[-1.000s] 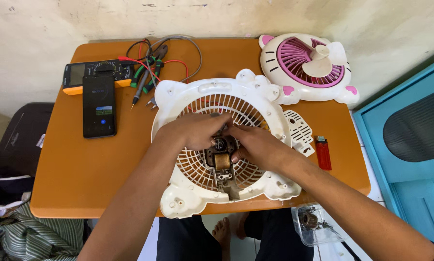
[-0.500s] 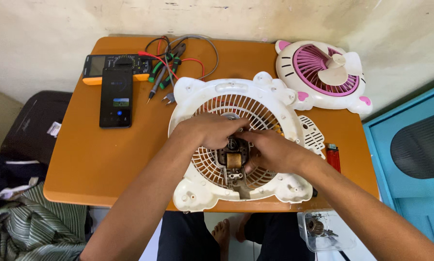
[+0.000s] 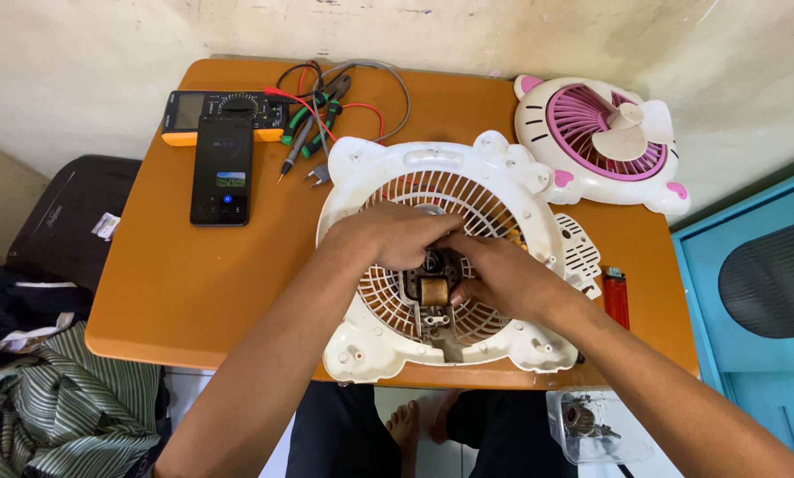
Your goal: The person disassembles a small white electric fan by removing the motor and internal components from the fan housing. They handle the motor, fan blades, and housing parts by hand, placing removed pieces into a clear container.
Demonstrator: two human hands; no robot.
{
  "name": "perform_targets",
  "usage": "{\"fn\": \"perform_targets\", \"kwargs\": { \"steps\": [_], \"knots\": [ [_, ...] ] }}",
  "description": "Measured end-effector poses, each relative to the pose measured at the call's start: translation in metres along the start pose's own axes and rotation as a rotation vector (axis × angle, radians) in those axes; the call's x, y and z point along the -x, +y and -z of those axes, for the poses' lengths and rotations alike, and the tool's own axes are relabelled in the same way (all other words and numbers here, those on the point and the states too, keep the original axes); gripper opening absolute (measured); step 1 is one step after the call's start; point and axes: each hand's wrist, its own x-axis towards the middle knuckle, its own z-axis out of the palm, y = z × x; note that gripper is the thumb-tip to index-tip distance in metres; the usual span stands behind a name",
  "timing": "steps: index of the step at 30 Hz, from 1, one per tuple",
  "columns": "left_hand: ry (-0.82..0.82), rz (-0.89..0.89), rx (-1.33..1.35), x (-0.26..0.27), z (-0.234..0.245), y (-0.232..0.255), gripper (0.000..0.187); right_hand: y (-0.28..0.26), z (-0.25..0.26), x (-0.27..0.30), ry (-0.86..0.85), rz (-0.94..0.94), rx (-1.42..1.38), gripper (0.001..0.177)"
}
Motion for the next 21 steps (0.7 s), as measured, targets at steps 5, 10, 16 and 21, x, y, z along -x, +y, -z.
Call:
{"fn": "perform_targets", "kwargs": {
  "steps": [5,10,16,21],
  "knots": [
    [0.040,0.011,-0.026,-0.002,-0.003,0.000,0.055,0.004,-0.003,-0.002,0.025,0.013,-0.039,0.072],
    [0.023,-0.024,-0.009,-0.003,-0.001,-0.002,0.046,0.002,-0.003,-0.004,0.019,0.024,-0.079,0.070],
    [-0.007,-0.001,-0.064,-0.005,-0.001,-0.002,0.054,-0.003,-0.002,-0.006,-0.053,-0.108,-0.052,0.069],
    [0.045,-0.076,0.071,-0.007,-0.005,-0.016,0.046,0.000,-0.002,-0.009,-0.013,-0.030,-0.098,0.073]
  ]
}}
